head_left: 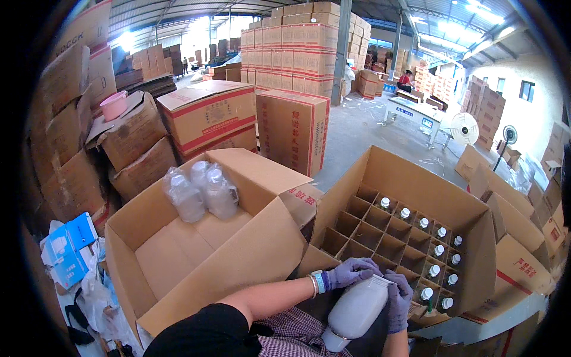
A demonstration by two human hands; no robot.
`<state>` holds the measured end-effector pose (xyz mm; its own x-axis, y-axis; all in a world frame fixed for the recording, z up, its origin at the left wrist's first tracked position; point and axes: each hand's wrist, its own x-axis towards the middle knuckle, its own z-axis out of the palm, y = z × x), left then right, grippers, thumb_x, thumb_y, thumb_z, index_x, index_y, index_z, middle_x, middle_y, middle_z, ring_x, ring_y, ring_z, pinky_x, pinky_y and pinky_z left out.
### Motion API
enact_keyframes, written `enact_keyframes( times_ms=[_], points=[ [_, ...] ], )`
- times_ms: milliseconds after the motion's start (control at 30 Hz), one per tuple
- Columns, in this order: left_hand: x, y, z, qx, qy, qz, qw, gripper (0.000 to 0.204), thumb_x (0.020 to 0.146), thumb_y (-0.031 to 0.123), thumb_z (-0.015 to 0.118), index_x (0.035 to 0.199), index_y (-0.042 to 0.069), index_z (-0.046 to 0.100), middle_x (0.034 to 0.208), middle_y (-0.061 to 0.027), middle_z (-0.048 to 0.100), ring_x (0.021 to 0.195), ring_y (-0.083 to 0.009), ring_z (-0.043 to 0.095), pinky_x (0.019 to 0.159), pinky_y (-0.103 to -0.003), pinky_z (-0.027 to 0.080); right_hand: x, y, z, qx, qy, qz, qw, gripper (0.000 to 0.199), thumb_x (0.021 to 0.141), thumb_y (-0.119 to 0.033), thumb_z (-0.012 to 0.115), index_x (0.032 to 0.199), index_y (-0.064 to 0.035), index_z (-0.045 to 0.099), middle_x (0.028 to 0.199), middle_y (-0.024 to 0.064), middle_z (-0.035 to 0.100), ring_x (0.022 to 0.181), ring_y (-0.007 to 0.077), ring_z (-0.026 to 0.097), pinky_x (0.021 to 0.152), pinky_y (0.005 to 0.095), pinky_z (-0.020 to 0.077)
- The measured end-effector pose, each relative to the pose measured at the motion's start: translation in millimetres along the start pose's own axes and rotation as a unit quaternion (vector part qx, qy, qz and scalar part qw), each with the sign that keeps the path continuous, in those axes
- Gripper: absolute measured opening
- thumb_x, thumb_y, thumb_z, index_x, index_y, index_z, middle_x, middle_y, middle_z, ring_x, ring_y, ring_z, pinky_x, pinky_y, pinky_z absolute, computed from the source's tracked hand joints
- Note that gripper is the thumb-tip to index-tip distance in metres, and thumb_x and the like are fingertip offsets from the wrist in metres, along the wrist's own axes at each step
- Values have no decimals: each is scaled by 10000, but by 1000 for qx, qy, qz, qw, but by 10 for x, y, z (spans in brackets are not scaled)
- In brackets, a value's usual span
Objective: The person sits on the warehouse floor and packs white ceramic jars into a cardboard box with dividers. They remove each jar from a plastic bag, inspect it, and place it into the box. The person also uses a box cutter to open a new cardboard box.
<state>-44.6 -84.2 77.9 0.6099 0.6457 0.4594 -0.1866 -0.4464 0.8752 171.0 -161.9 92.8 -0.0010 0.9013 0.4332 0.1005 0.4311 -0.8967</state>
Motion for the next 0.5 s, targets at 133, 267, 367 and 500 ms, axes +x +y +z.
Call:
enact_keyframes(
  times_ms=[133,267,367,500],
  points=[
    [-74,-73,12,-17,-11,-33,999,427,1000,433,571,1119,56,733,1139,-114,671,1114,-249,601,1019,-394,446,-114,110,-15,-17,18,35,999,225,914,-197,603,954,-1,706,1031,122,698,1042,262,629,973,387,461],
    [-250,27,119,32,-2,-10,999,385,1002,385,561,1116,58,731,1127,-115,686,1086,-270,614,989,-407,459,-275,120,64,34,41,52,997,248,932,-218,578,902,1,691,1011,133,693,1037,272,632,976,390,458],
    [-276,347,310,154,34,52,986,332,959,347,594,1128,91,719,1109,-132,683,1052,-321,621,946,-442,475,-316,285,107,81,48,55,994,358,973,-298,470,858,-10,647,1024,168,682,1083,317,618,1027,450,439],
    [-123,1099,819,348,41,-27,936,364,929,338,595,1198,99,655,1117,-114,667,1080,-304,607,962,-472,436,-182,257,212,385,39,249,888,362,982,-302,421,868,-8,599,1056,207,669,1165,348,575,1060,451,432]
  ],
)
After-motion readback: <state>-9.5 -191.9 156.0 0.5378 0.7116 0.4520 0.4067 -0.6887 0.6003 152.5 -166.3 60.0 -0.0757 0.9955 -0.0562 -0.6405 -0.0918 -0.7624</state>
